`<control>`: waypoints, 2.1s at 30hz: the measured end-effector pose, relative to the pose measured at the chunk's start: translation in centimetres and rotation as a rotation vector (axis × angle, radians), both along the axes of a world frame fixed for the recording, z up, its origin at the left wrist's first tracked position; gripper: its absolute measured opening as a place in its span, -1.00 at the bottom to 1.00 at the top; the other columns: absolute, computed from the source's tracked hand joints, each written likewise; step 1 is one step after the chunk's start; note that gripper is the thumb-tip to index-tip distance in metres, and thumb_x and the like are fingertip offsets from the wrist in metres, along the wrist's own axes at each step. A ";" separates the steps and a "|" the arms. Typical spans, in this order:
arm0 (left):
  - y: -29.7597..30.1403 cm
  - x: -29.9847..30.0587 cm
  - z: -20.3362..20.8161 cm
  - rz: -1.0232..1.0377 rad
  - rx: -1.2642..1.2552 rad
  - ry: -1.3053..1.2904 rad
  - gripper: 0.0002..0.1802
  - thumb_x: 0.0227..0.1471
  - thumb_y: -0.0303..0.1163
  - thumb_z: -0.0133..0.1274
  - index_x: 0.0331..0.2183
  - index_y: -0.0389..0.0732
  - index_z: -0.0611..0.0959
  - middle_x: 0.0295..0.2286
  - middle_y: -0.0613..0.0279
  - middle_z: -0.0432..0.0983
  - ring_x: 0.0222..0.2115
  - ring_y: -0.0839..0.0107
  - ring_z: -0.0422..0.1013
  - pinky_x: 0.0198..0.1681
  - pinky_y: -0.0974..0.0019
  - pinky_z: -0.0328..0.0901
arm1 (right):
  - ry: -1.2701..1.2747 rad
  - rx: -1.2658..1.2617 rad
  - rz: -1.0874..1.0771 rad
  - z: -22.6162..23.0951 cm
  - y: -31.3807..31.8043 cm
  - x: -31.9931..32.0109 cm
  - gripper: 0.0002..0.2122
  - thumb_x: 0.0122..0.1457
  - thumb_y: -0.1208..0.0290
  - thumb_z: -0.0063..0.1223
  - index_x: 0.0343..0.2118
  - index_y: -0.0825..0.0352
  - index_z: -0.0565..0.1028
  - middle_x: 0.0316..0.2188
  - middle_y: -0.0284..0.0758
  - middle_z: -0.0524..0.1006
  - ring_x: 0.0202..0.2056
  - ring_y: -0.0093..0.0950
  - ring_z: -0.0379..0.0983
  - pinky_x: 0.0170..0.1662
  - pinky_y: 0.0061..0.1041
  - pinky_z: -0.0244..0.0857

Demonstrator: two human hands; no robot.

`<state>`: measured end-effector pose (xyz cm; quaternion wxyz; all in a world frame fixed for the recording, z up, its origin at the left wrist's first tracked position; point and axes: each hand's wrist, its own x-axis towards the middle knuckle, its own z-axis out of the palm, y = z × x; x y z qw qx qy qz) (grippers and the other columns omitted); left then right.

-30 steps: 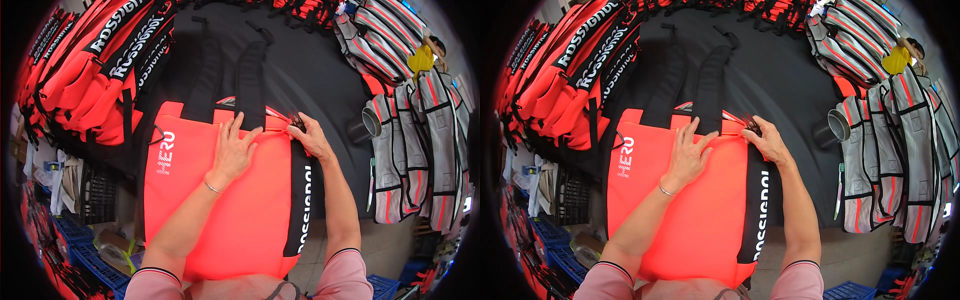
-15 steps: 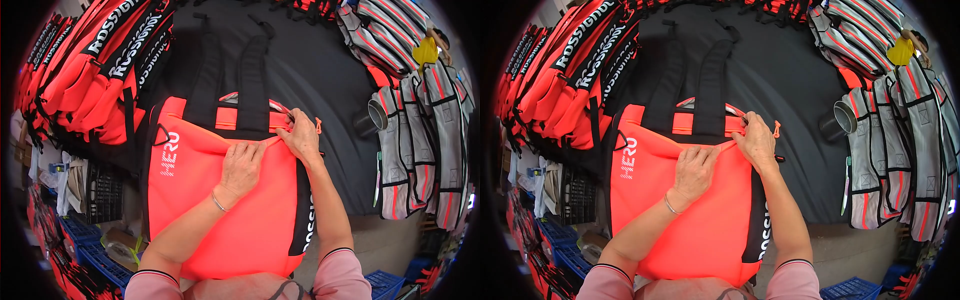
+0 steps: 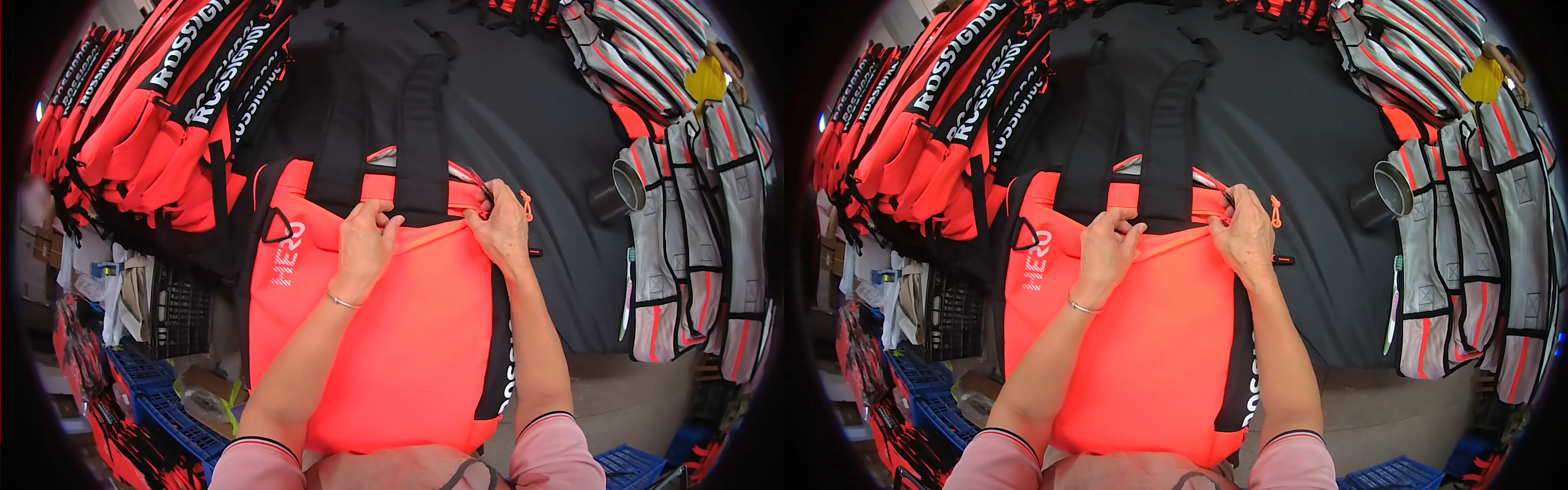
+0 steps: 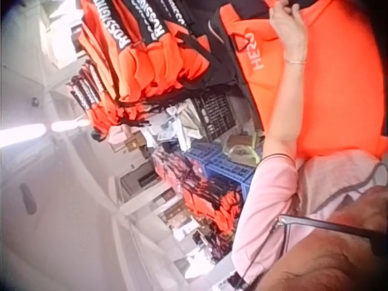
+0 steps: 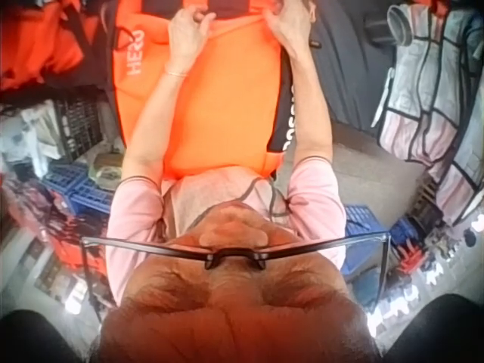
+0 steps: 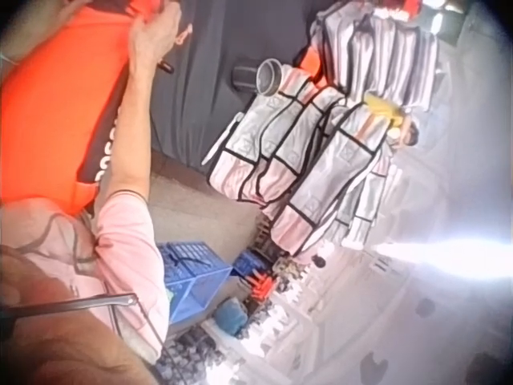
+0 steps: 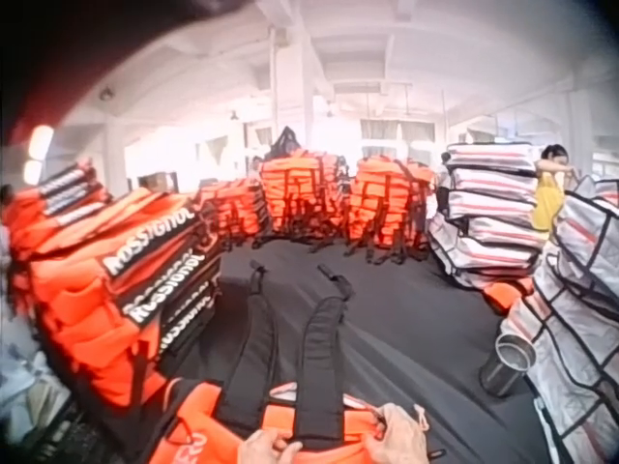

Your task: Inspecting, trimming threads, and cleaning a backpack in a factory environment.

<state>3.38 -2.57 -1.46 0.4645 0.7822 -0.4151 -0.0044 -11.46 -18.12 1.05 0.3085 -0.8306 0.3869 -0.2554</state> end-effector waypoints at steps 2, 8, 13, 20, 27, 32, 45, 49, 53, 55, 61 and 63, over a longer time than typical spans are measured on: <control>-0.5 0.0 0.3 0.026 0.087 0.051 -0.77 -0.02 -0.46 0.26 -0.33 -0.35 0.58 -0.67 0.18 0.46 -0.68 0.41 0.47 -0.57 0.36 0.33 | 0.020 -0.002 -0.005 -0.1 0.0 -0.1 -0.75 -0.04 0.49 0.22 -0.32 0.35 0.38 -0.42 -0.35 0.43 -0.40 -0.43 0.41 -0.28 -0.39 0.33; -1.6 0.7 0.6 0.125 0.224 0.086 -0.74 -0.08 -0.42 0.28 -0.35 -0.33 0.58 -0.68 0.12 0.45 -0.65 0.21 0.43 -0.50 0.21 0.34 | 0.004 -0.058 0.003 -0.3 0.3 0.0 -0.76 -0.01 0.50 0.19 -0.29 0.31 0.38 -0.40 -0.33 0.43 -0.36 -0.32 0.45 -0.29 -0.30 0.34; -0.7 -0.3 0.2 0.100 -0.005 0.169 -0.81 -0.06 -0.47 0.24 -0.36 -0.31 0.59 -0.64 0.09 0.49 -0.66 0.25 0.43 -0.52 0.24 0.34 | 0.010 -0.046 -0.028 -0.2 0.5 0.0 -0.77 0.00 0.50 0.17 -0.28 0.32 0.38 -0.39 -0.31 0.44 -0.36 -0.27 0.46 -0.29 -0.27 0.34; -1.5 -0.1 -0.3 0.056 -0.030 -0.127 -0.83 -0.08 -0.48 0.25 -0.59 -0.35 0.63 -0.57 0.11 0.56 -0.63 0.25 0.50 -0.56 0.24 0.35 | 0.040 -0.093 -0.031 -0.1 0.6 0.3 -0.76 0.01 0.49 0.15 -0.24 0.31 0.41 -0.35 -0.32 0.45 -0.33 -0.26 0.48 -0.28 -0.25 0.36; -3.0 -0.9 -0.7 0.096 0.116 -0.303 -0.79 -0.06 -0.47 0.19 -0.59 -0.29 0.50 -0.60 0.02 0.50 -0.57 -0.01 0.48 -0.53 0.07 0.36 | 0.007 -0.140 0.018 -0.5 0.3 0.0 -0.66 0.02 0.38 0.24 -0.15 0.32 0.43 -0.29 -0.28 0.45 -0.31 -0.23 0.49 -0.27 -0.23 0.37; -2.4 -0.3 -1.4 0.121 0.207 -0.253 -0.84 0.04 -0.50 0.08 -0.42 -0.29 0.41 -0.54 -0.04 0.50 -0.49 -0.08 0.47 -0.48 -0.03 0.35 | -0.105 -0.422 0.060 0.7 2.2 1.6 -0.61 0.10 0.31 0.23 -0.03 0.31 0.45 -0.26 -0.27 0.47 -0.26 -0.27 0.47 -0.21 -0.28 0.37; -1.0 0.1 -1.0 0.170 0.003 0.046 -0.69 0.00 -0.62 0.10 -0.16 -0.33 0.45 -0.28 0.09 0.46 -0.63 0.44 0.35 -0.42 0.30 0.33 | 0.079 -0.482 0.327 -0.2 2.8 2.4 -0.79 0.06 0.33 0.25 -0.40 0.32 0.46 -0.48 -0.34 0.49 -0.39 -0.35 0.48 -0.37 -0.33 0.37; -1.2 0.1 -0.1 0.144 0.099 0.176 -0.65 -0.04 -0.64 0.08 -0.15 -0.35 0.40 -0.25 -0.01 0.41 -0.24 0.14 0.44 -0.19 0.16 0.38 | 0.091 -0.497 0.313 -0.6 2.6 2.9 -0.79 0.04 0.33 0.26 -0.42 0.31 0.46 -0.50 -0.35 0.48 -0.39 -0.37 0.48 -0.37 -0.36 0.36; -1.3 0.0 0.3 0.148 0.119 0.170 -0.65 -0.03 -0.63 0.07 -0.15 -0.34 0.41 -0.25 -0.01 0.42 -0.24 0.14 0.45 -0.20 0.15 0.39 | 0.036 -0.500 0.332 -0.6 2.5 3.0 -0.80 0.02 0.36 0.27 -0.43 0.31 0.46 -0.50 -0.36 0.47 -0.40 -0.37 0.46 -0.37 -0.35 0.34; -1.3 0.1 0.3 0.137 0.117 0.186 -0.66 -0.03 -0.63 0.06 -0.15 -0.34 0.42 -0.26 0.00 0.42 -0.25 0.15 0.45 -0.20 0.15 0.39 | 0.030 -0.513 0.344 -0.9 2.4 3.1 -0.81 0.02 0.37 0.28 -0.43 0.31 0.46 -0.50 -0.36 0.47 -0.40 -0.37 0.45 -0.37 -0.35 0.33; -1.3 0.1 0.3 0.133 0.094 0.201 -0.68 -0.03 -0.63 0.06 -0.16 -0.33 0.43 -0.26 0.00 0.43 -0.25 0.15 0.46 -0.21 0.15 0.39 | -0.025 -0.553 0.366 -1.4 2.2 3.0 -0.81 -0.01 0.39 0.29 -0.43 0.30 0.47 -0.49 -0.37 0.46 -0.39 -0.37 0.42 -0.33 -0.35 0.29; -1.4 0.0 0.3 0.132 0.090 0.207 -0.68 -0.03 -0.63 0.05 -0.16 -0.33 0.43 -0.26 0.00 0.43 -0.26 0.15 0.46 -0.21 0.15 0.39 | -0.029 -0.559 0.370 -1.4 2.2 3.1 -0.81 -0.01 0.39 0.29 -0.43 0.30 0.47 -0.49 -0.37 0.46 -0.38 -0.37 0.42 -0.33 -0.35 0.29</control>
